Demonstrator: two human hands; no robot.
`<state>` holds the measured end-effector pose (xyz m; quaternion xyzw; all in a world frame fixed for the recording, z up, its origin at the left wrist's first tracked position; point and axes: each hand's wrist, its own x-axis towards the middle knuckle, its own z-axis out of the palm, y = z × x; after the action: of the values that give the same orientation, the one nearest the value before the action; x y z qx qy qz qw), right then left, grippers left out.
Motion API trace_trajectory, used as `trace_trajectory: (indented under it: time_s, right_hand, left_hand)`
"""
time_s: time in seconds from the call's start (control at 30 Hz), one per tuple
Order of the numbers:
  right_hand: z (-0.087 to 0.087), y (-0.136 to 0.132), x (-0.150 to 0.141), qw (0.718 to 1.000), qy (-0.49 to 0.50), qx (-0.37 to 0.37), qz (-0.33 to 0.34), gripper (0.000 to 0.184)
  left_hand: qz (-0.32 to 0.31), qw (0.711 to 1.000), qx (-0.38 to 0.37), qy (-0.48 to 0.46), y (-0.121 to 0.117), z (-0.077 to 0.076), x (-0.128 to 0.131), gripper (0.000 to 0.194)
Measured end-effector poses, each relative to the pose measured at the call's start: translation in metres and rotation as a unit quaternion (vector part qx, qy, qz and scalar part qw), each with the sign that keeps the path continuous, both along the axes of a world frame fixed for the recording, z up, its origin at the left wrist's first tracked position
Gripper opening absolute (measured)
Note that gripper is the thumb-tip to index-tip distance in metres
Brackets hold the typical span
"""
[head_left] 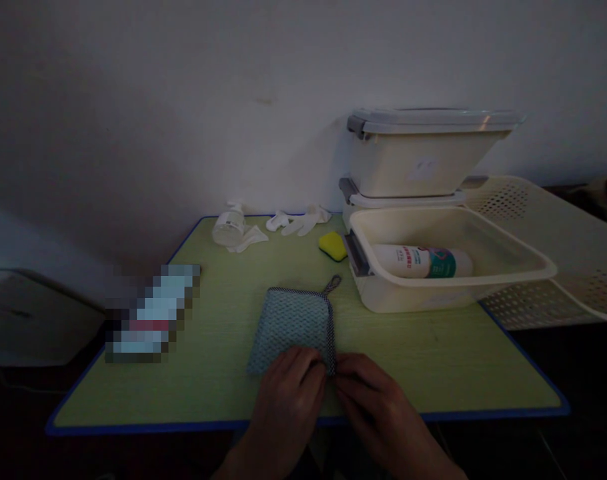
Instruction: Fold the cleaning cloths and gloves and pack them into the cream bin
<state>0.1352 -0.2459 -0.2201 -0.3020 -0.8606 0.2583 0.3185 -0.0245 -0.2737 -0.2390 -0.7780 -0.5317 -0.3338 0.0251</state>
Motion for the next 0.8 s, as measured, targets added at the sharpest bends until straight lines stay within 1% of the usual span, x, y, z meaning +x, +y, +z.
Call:
trace_trajectory:
  time_s: [0.1, 0.17, 0.23, 0.3, 0.37, 0.43, 0.5, 0.6, 0.7, 0.8]
  right_hand:
    - [-0.002, 0.000, 0.000, 1.000, -0.003, -0.009, -0.002, 0.026]
    - [-0.002, 0.001, 0.002, 1.000, 0.003, -0.006, 0.000, 0.026]
    - [-0.001, 0.002, 0.004, 1.000, 0.028, 0.003, 0.001, 0.025]
    - [0.003, 0.004, 0.006, 0.998, 0.066, 0.013, -0.019, 0.022]
    - [0.009, 0.007, 0.006, 0.993, 0.097, 0.026, -0.059, 0.020]
    - [0.015, 0.010, 0.000, 0.990, 0.096, 0.046, -0.092, 0.020]
    - [0.019, 0.015, -0.011, 0.990, 0.062, 0.072, -0.104, 0.023]
    - [0.017, 0.024, -0.031, 0.987, -0.034, 0.110, -0.110, 0.031]
    - [0.006, 0.032, -0.046, 0.977, -0.128, 0.134, -0.108, 0.038]
    - [-0.007, 0.038, -0.051, 0.967, -0.190, 0.144, -0.092, 0.043]
  left_hand:
    - [-0.007, 1.000, -0.011, 0.000, -0.002, 0.000, 0.002, 0.020]
    - [-0.014, 0.999, -0.031, -0.006, -0.003, 0.005, 0.001, 0.021]
    - [-0.029, 0.997, -0.064, -0.018, -0.001, 0.015, -0.004, 0.020]
    - [-0.050, 0.995, -0.087, -0.015, 0.005, 0.028, -0.013, 0.018]
    - [-0.067, 0.994, -0.081, 0.032, 0.014, 0.040, -0.024, 0.020]
    - [-0.074, 0.990, -0.066, 0.103, 0.026, 0.047, -0.035, 0.023]
    - [-0.072, 0.980, -0.066, 0.172, 0.037, 0.047, -0.043, 0.028]
    - [-0.061, 0.964, -0.084, 0.246, 0.048, 0.037, -0.050, 0.041]
    - [-0.046, 0.953, -0.117, 0.274, 0.051, 0.027, -0.053, 0.056]
    - [-0.030, 0.953, -0.148, 0.262, 0.049, 0.020, -0.057, 0.064]
